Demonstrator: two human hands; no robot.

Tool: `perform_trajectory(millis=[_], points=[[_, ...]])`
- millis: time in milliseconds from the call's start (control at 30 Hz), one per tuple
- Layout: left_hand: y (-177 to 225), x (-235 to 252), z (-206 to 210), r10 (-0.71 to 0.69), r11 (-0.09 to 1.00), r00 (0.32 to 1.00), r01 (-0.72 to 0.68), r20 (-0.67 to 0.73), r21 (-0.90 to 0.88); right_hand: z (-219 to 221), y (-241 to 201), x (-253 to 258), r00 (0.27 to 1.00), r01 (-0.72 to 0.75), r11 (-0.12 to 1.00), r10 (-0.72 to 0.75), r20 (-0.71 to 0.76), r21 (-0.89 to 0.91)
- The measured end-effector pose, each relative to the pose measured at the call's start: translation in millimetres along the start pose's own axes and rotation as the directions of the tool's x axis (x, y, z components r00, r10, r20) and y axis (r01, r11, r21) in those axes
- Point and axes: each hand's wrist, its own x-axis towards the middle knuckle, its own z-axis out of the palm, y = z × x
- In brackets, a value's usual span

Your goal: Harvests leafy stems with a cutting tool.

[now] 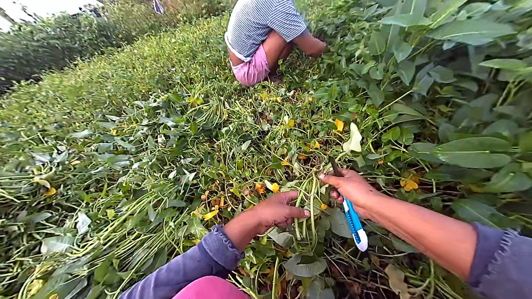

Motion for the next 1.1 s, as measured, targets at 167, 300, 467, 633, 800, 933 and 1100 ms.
perform_trajectory(millis=[167,300,467,633,800,933,1100], points=[[8.1,1.8,4.4,0.009,0.998,0.967,0.006,-0.256,0.056,15.5,-8.5,-6.3,0.984,0.171,0.974,-0.176,-0.019,-0.146],[6.6,13.4,0.1,0.076,0.989,0.900,-0.014,-0.428,0.146,20.5,-14.6,-7.8,0.937,0.321,0.883,-0.349,-0.021,-0.342],[-7.9,11.9,-22.7,0.014,0.994,0.856,-0.070,-0.517,-0.088,-13.5,-13.1,21.3,0.934,0.236,0.953,-0.276,-0.227,-0.188],[-16.0,-0.3,-49.3,-0.169,0.916,0.819,-0.076,-0.549,-0.395,-62.3,-30.9,30.2,0.917,0.166,0.978,-0.107,-0.385,0.123],[-21.6,-10.6,-58.9,-0.258,0.820,0.793,-0.123,-0.552,-0.560,-91.6,-50.6,27.4,0.918,0.214,0.965,-0.147,-0.367,0.149],[-13.7,-8.5,-51.9,-0.201,0.869,0.829,-0.094,-0.521,-0.486,-77.5,-61.8,11.5,0.965,0.205,0.977,-0.192,-0.182,0.060],[-5.7,-6.5,-55.6,-0.086,0.965,0.859,-0.053,-0.505,-0.255,-54.3,-63.7,0.0,0.981,0.191,0.981,-0.192,-0.028,-0.025]])
